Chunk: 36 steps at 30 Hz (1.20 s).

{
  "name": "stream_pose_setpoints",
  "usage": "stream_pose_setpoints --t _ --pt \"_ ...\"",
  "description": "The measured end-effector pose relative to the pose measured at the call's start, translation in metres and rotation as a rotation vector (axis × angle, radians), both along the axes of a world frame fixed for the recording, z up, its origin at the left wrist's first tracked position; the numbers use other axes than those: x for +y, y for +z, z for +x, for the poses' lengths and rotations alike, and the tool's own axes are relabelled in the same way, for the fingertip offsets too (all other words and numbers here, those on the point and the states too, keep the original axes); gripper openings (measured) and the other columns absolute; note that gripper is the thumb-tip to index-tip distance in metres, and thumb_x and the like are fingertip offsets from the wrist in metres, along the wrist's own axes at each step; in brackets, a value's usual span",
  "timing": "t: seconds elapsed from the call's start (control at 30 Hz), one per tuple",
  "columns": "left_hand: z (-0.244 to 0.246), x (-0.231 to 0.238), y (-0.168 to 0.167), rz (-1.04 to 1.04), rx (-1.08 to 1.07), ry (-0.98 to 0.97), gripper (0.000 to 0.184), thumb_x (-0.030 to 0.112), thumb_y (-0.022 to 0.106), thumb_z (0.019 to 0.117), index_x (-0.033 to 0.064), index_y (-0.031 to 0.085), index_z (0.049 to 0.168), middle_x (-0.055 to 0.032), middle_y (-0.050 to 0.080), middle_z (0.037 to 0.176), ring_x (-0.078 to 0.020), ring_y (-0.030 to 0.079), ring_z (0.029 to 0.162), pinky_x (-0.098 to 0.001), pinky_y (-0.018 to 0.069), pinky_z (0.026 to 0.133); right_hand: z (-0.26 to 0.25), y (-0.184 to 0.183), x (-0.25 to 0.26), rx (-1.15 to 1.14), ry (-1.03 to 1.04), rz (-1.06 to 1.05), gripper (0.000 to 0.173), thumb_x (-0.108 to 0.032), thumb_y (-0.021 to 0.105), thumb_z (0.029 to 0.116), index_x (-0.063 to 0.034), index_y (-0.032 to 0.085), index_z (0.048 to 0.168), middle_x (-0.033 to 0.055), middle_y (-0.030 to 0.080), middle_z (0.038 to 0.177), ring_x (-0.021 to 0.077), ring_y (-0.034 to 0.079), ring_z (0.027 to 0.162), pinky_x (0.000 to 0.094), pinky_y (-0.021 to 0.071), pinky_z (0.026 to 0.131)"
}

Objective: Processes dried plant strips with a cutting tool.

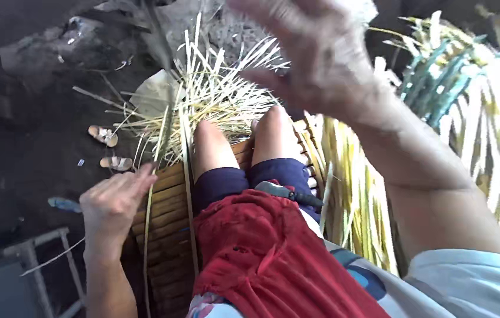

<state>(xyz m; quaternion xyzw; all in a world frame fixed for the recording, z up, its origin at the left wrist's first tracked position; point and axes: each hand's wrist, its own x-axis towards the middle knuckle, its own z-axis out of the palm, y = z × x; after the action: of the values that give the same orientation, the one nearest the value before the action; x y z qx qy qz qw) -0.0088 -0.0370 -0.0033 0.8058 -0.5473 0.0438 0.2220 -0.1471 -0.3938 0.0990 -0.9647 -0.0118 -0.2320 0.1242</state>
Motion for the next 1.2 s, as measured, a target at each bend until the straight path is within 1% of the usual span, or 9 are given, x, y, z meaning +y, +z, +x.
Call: stream_pose_setpoints --t 0.1,0.17,0.27,0.47,0.53,0.63,0.93,1.07,1.2 --pt "-0.007 -0.037 -0.016 -0.018 -0.236 -0.237 0.028 0.028 0.062 0.1038 0.0189 0.073 0.128 -0.0116 0.072 0.081 -0.0279 0.068 0.067 -0.044 0.0529 0.062 -0.025 -0.009 0.012 0.117 0.146 -0.147 0.057 -0.06 0.047 0.1015 -0.0178 0.067 0.135 0.0142 0.068 0.132 0.0378 0.054 0.135 0.0575 0.0278 0.122" --pt "0.002 -0.053 -0.027 -0.023 -0.286 -0.281 0.028 0.026 0.06 0.1045 0.0216 0.071 0.13 -0.0115 0.073 0.081 -0.0274 0.069 0.067 -0.0435 0.0528 0.061 -0.049 -0.018 0.011 0.212 0.097 -0.138 0.055 -0.06 0.047 0.1012 -0.0127 0.076 0.107 0.008 0.07 0.079 0.0299 0.071 0.083 0.0546 0.0506 0.093" --pt "0.027 -0.074 -0.044 -0.053 -0.317 -0.23 0.027 0.027 0.061 0.1042 0.0207 0.073 0.128 -0.0111 0.074 0.084 -0.0265 0.071 0.069 -0.0431 0.0532 0.061 -0.099 -0.01 0.007 0.37 -0.057 0.002 0.05 -0.052 0.053 0.1012 -0.0074 0.071 0.088 0.0077 0.059 0.063 0.0279 0.061 0.056 0.0469 0.045 0.053" --pt "0.067 -0.123 -0.078 -0.055 -0.234 -0.094 0.03 0.034 0.053 0.1081 0.024 0.07 0.131 -0.0102 0.075 0.095 -0.0261 0.073 0.078 -0.0465 0.0549 0.067 -0.218 0.017 0.014 0.388 -0.47 0.198 0.036 -0.043 0.058 0.1012 -0.0131 0.075 0.11 0.0027 0.069 0.077 0.0181 0.063 0.059 0.0403 0.0491 0.054" --pt "0.067 -0.144 -0.078 -0.063 -0.181 -0.111 0.042 0.047 0.055 0.1045 0.0218 0.066 0.137 -0.0107 0.074 0.114 -0.0287 0.072 0.1 -0.0517 0.0547 0.085 -0.253 0.021 0.026 0.323 -0.575 0.176 0.027 -0.036 0.058 0.1015 -0.0173 0.077 0.106 -0.0028 0.069 0.078 0.011 0.063 0.06 0.0344 0.0505 0.053" --pt "0.073 -0.159 -0.089 -0.041 -0.008 -0.103 0.094 0.07 0.062 0.0893 0.0134 0.035 0.16 -0.0121 0.038 0.163 -0.0319 0.031 0.152 -0.0569 0.0159 0.125 -0.289 0.03 0.046 0.195 -0.779 0.057 0.021 -0.022 0.06 0.1021 -0.0151 0.079 0.108 0.0002 0.073 0.086 0.0123 0.066 0.065 0.0349 0.0544 0.056" --pt "0.1 -0.019 -0.236 0.358 0.399 0.51 0.068 0.041 0.056 0.1025 -0.0061 0.043 0.15 -0.0353 0.042 0.151 -0.0489 0.041 0.142 -0.058 0.0327 0.118 -0.336 -0.044 -0.01 -0.026 -1.48 -0.181 0.029 -0.017 0.052 0.1074 -0.0022 0.074 0.119 0.0205 0.076 0.106 0.037 0.074 0.094 0.051 0.0567 0.084" --pt "0.08 0.039 -0.299 0.587 0.385 0.741 0.07 0.045 0.053 0.1037 -0.0036 0.04 0.153 -0.0331 0.04 0.153 -0.0481 0.041 0.142 -0.0584 0.0357 0.115 -0.367 -0.128 -0.043 0.169 -1.718 0.049 0.038 -0.029 0.044 0.1101 -0.0089 0.071 0.129 0.0208 0.073 0.115 0.0424 0.071 0.103 0.0606 0.0524 0.087" --pt "0.078 0.056 -0.316 0.556 0.29 0.702 0.046 0.033 0.049 0.106 0.0041 0.061 0.14 -0.0281 0.05 0.147 -0.0463 0.048 0.137 -0.0581 0.0389 0.112 -0.385 -0.184 -0.046 0.374 -1.781 0.203 0.037 -0.028 0.044 0.1096 -0.012 0.069 0.133 0.0219 0.072 0.118 0.0452 0.069 0.108 0.0654 0.0496 0.089"
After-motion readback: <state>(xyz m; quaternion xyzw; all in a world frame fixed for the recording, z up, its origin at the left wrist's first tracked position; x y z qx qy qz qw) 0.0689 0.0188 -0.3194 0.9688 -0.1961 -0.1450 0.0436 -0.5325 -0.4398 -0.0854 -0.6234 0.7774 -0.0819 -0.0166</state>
